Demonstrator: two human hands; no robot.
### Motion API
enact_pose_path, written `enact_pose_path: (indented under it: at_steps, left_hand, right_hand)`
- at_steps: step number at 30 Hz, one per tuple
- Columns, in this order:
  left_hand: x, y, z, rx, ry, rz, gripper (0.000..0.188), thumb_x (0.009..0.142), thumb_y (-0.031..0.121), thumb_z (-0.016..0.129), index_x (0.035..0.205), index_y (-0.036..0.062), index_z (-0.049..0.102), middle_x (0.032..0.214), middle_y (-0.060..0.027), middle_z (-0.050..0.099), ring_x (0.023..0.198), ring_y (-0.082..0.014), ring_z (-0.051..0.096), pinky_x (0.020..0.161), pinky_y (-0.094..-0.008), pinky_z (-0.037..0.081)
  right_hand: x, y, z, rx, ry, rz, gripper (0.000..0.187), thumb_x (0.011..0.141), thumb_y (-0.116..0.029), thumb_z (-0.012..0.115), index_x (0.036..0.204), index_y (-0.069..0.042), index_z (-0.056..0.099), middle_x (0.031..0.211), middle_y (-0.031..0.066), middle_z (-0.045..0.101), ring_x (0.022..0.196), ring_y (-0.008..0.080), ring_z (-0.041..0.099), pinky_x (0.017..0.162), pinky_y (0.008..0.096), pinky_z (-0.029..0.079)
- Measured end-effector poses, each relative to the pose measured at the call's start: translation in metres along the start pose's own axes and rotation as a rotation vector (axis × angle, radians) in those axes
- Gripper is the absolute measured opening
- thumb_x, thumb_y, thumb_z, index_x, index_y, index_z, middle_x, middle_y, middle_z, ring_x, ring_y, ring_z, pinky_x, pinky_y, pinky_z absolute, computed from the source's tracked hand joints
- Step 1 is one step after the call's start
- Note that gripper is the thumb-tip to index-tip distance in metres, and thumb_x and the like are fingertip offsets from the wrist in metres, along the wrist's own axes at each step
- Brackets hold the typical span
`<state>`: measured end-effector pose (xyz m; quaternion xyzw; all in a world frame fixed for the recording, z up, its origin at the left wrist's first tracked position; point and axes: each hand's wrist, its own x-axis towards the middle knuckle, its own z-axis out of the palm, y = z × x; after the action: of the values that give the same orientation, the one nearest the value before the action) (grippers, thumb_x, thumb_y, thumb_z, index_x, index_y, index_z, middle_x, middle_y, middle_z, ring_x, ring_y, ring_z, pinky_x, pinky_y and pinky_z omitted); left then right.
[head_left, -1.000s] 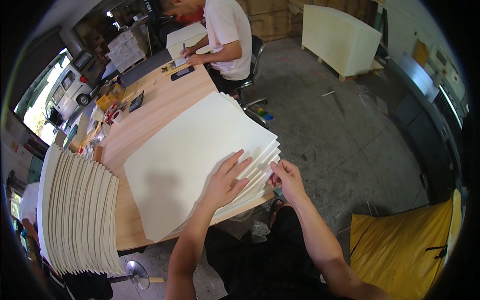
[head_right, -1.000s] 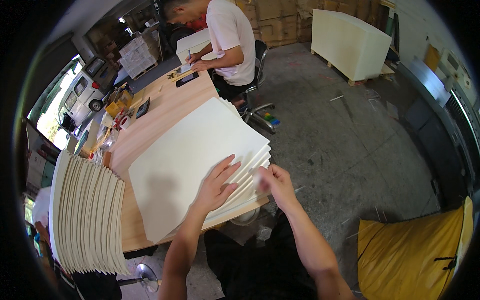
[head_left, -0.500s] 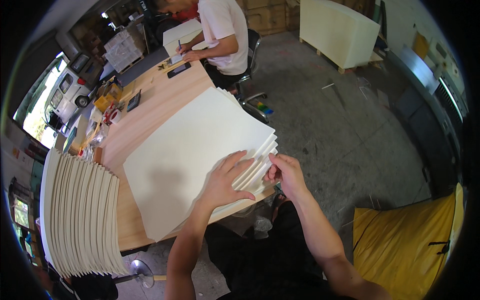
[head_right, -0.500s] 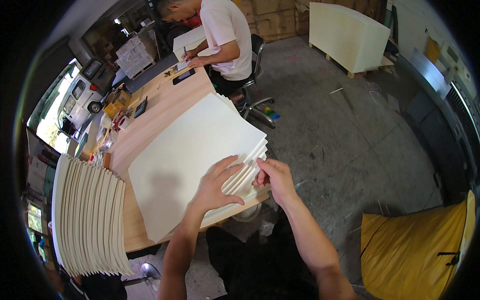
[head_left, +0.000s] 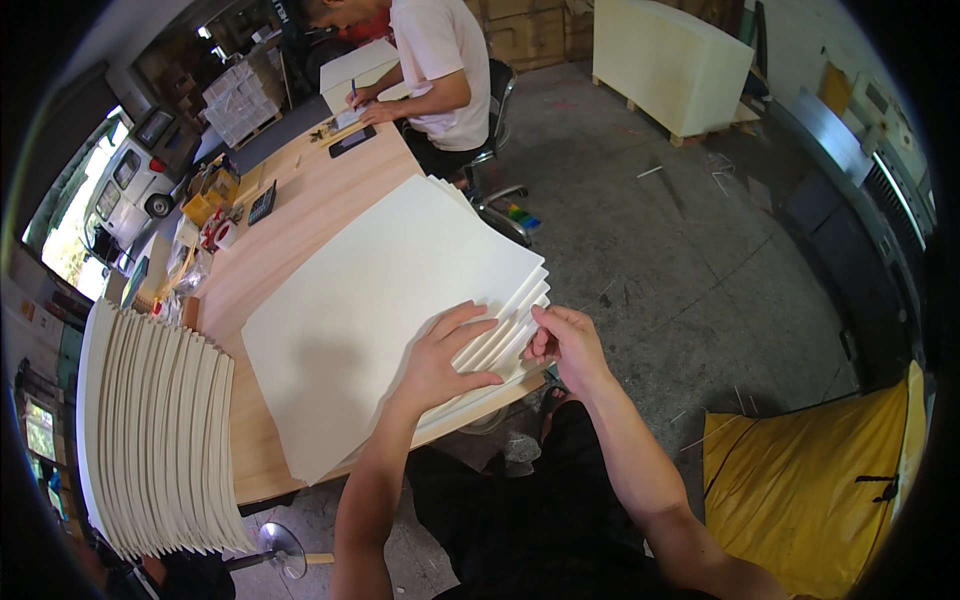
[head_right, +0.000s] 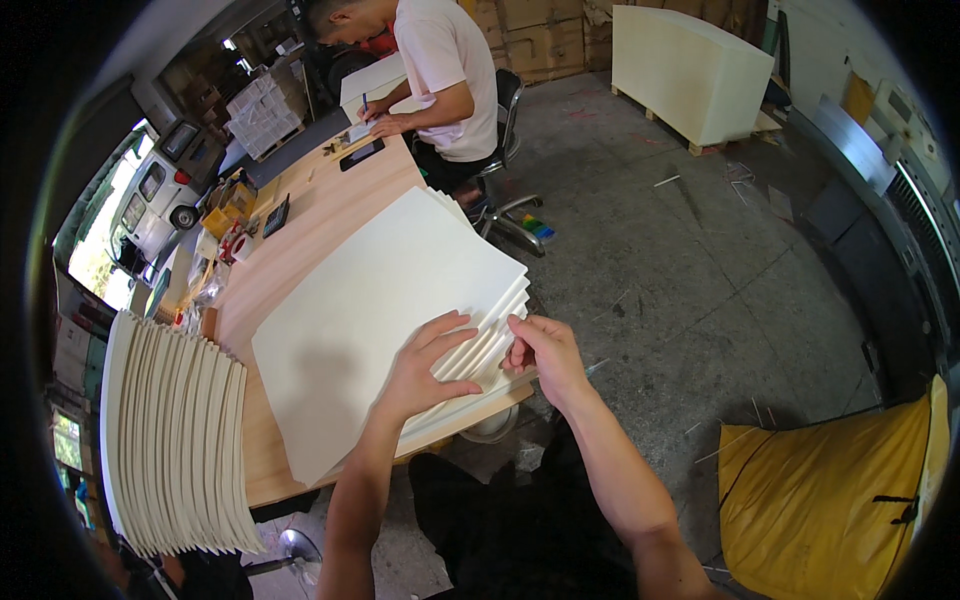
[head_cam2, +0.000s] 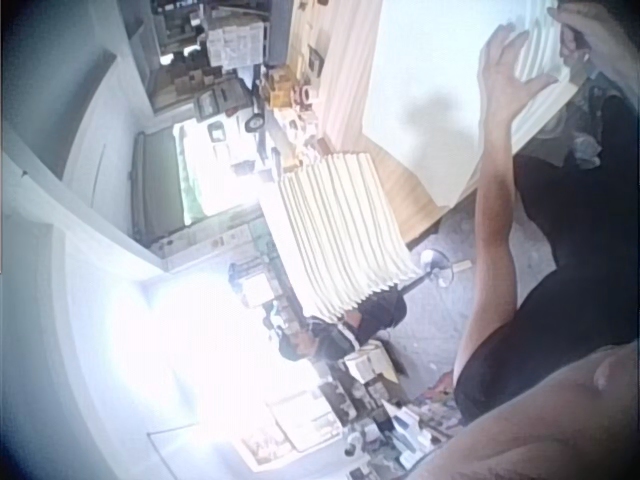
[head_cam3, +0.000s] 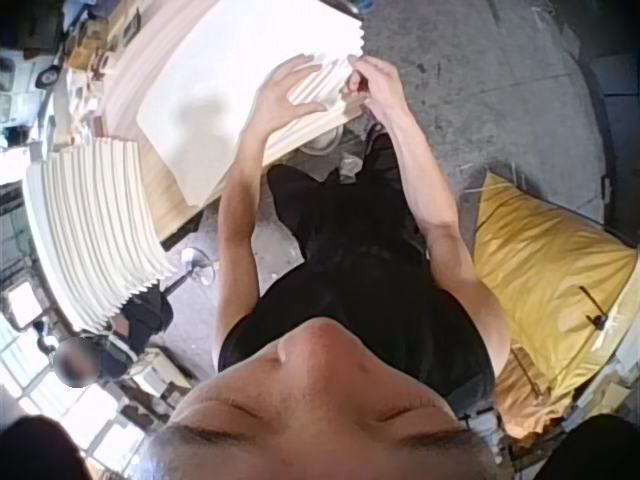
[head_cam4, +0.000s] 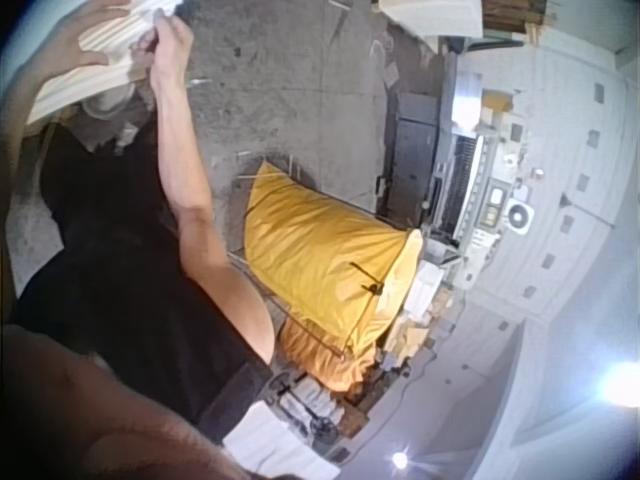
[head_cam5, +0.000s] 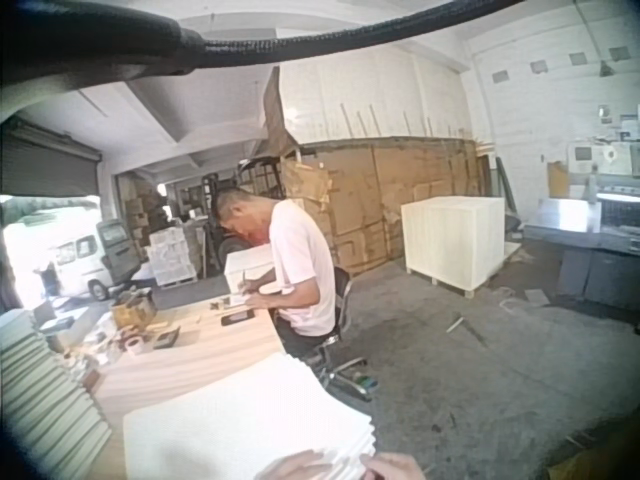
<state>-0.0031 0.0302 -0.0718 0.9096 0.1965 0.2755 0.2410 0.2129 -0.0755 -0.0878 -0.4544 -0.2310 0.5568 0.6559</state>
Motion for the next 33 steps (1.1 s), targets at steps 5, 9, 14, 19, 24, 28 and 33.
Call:
enact_pose_path:
  at_steps: [5,9,14,19,24,28,33]
  left_hand:
    - [0.000,-0.001,-0.001,-0.033,-0.012,-0.029,0.071,0.069,0.036,0.096,0.133,0.0143,0.072,0.141,-0.0059,0.065,0.139,-0.0323,0.057,0.111,-0.0440,0.051]
    - [0.001,-0.001,-0.001,-0.027,-0.022,-0.048,0.072,0.070,0.036,0.096,0.133,0.0132,0.071,0.140,-0.0067,0.066,0.139,-0.0320,0.057,0.111,-0.0434,0.051]
    - [0.001,0.000,-0.002,0.006,-0.025,-0.058,0.071,0.074,0.032,0.092,0.138,0.0139,0.068,0.140,-0.0068,0.066,0.138,-0.0321,0.057,0.111,-0.0426,0.051]
    - [0.001,0.009,0.001,0.098,-0.062,0.023,0.058,0.085,0.015,0.077,0.141,0.0201,0.067,0.155,-0.0111,0.053,0.139,-0.0350,0.056,0.114,-0.0459,0.048]
    - [0.001,0.007,0.002,0.184,-0.105,0.109,0.048,0.087,0.004,0.069,0.129,0.0274,0.076,0.163,-0.0145,0.044,0.140,-0.0370,0.055,0.114,-0.0471,0.048]
    - [-0.002,-0.002,0.006,0.088,-0.078,0.062,0.037,0.088,0.017,0.075,0.122,0.0294,0.079,0.166,-0.0153,0.039,0.142,-0.0387,0.053,0.117,-0.0531,0.044]
    - [0.002,0.013,0.000,0.050,-0.086,0.012,0.044,0.077,0.041,0.088,0.119,0.0313,0.080,0.167,-0.0149,0.038,0.140,-0.0390,0.053,0.117,-0.0524,0.044]
  right_hand:
    - [0.001,0.002,-0.003,-0.019,0.017,0.015,0.040,0.104,-0.029,0.068,0.071,-0.009,0.060,0.066,0.0043,0.064,0.061,0.0143,0.065,0.058,0.0276,0.049]
    - [0.003,0.006,-0.010,-0.074,0.005,0.003,0.043,0.104,-0.035,0.068,0.070,-0.010,0.058,0.065,0.0028,0.062,0.061,0.0136,0.064,0.058,0.0270,0.048]
    - [0.004,0.013,-0.019,-0.049,-0.056,-0.053,0.048,0.106,-0.046,0.065,0.073,-0.011,0.057,0.067,0.0015,0.061,0.061,0.0130,0.064,0.058,0.0256,0.048]
    - [0.003,0.017,-0.025,0.003,-0.085,-0.061,0.046,0.106,-0.045,0.063,0.076,-0.010,0.057,0.068,0.0013,0.061,0.061,0.0122,0.062,0.056,0.0249,0.047]
    - [0.004,0.024,-0.028,-0.464,0.016,-0.242,0.041,0.105,-0.035,0.065,0.073,-0.010,0.057,0.064,0.0010,0.059,0.060,0.0120,0.061,0.054,0.0261,0.045]
    - [0.006,0.008,-0.017,-0.392,0.010,-0.169,0.040,0.102,-0.029,0.067,0.069,-0.010,0.058,0.061,0.0015,0.060,0.058,0.0123,0.062,0.053,0.0269,0.044]
    - [0.002,-0.004,-0.008,-0.108,0.018,-0.002,0.038,0.102,-0.029,0.067,0.069,-0.011,0.061,0.062,0.0025,0.063,0.058,0.0137,0.065,0.053,0.0268,0.043]
